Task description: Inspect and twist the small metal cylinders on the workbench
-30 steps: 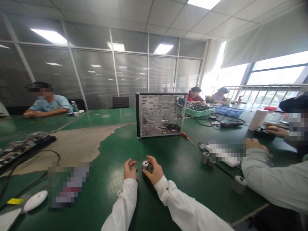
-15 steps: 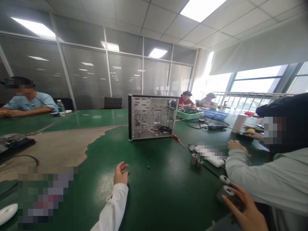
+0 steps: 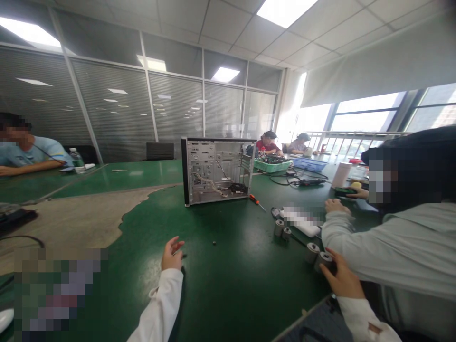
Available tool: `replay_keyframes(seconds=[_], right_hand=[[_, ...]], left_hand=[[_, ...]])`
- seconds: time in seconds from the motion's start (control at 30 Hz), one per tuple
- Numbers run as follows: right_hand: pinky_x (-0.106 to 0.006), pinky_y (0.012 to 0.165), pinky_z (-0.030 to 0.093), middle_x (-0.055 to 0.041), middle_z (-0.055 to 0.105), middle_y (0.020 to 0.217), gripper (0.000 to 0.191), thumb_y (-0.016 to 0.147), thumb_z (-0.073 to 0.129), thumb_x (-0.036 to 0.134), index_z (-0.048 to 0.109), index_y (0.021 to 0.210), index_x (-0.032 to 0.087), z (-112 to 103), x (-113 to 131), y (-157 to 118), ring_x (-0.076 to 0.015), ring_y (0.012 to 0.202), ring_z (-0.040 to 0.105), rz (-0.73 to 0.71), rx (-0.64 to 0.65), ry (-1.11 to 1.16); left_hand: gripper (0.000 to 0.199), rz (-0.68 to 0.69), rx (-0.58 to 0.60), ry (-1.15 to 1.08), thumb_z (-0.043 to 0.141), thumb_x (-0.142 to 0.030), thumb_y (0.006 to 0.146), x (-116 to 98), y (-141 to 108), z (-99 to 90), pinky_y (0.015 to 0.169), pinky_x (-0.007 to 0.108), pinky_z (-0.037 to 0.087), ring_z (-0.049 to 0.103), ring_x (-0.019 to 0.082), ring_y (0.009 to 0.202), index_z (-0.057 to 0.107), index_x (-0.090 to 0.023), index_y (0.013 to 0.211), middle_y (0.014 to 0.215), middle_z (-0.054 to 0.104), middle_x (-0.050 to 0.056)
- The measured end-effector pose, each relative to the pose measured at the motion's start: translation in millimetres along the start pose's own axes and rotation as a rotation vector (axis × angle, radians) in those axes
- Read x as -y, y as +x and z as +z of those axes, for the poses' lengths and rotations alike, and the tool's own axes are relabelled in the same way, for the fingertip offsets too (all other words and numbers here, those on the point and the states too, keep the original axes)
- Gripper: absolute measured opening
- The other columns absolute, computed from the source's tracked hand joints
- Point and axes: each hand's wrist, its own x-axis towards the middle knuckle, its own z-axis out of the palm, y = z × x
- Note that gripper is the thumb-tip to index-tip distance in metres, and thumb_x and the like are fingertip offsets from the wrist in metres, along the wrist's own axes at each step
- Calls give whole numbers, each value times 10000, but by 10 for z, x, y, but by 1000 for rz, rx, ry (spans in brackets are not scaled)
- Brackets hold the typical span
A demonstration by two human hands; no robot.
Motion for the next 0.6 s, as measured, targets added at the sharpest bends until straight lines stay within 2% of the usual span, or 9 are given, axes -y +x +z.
replay_keyframes(seconds=[0.07,0.13,0.2,0.27,0.3,0.4,0.47,0.53,0.6], right_hand=[[-348,697,455,-116,559,985,534,665,398,396,380,1130,133,43,39,53,-239,859,564,-35,-28,10],[-395,774,413,-138,527,1032,530,671,409,379,380,1131,116,64,170,63,-261,929,520,-104,-161,-11],[-439,852,342,-148,478,1097,499,681,431,343,392,1125,118,81,430,18,-279,1016,447,-221,-315,-16],[-431,890,307,-131,451,1132,440,708,425,282,398,1123,139,124,815,-81,-257,1062,403,-376,-323,46],[-415,894,310,-119,452,1132,409,728,401,251,397,1124,152,164,1038,-144,-236,1063,402,-445,-245,88],[-341,898,329,-95,437,1161,407,740,383,200,395,1146,168,370,1732,-319,-189,1082,380,-668,199,123],[-325,906,319,-78,385,1225,457,728,404,186,373,1183,196,562,2139,-372,-189,1112,344,-776,419,108],[-327,889,323,-62,343,1265,499,731,386,137,334,1216,240,774,2466,-358,-188,1115,335,-819,501,73],[-333,855,337,-56,366,1250,492,734,372,94,366,1195,264,977,2703,-299,-193,1083,358,-821,502,22]], left_hand=[[515,0,2,-5,370,-49,428,1,1,2,445,173,360,550,173,784,476,-188,912,733,581,31],[509,-2,4,-13,372,-52,428,8,6,1,442,173,357,550,170,774,478,-186,907,733,582,32],[501,-2,7,-18,376,-55,430,16,16,-2,437,174,355,551,168,756,479,-183,903,733,584,33],[495,-2,18,-22,382,-56,435,25,27,-8,438,176,357,550,167,749,480,-183,903,733,585,33],[495,-6,36,-22,387,-54,437,29,32,-13,443,177,361,549,167,754,481,-184,906,736,585,32],[491,-18,75,-13,405,-50,449,41,41,-25,453,180,372,548,168,766,485,-186,914,750,589,32],[484,-4,54,2,403,-47,458,47,37,-23,456,183,374,551,160,742,489,-186,913,749,593,30],[478,15,18,20,394,-40,465,52,26,-13,463,187,379,555,152,717,494,-184,909,738,597,28],[474,36,0,40,390,-33,470,54,13,0,476,192,387,560,150,710,500,-183,905,725,602,24]])
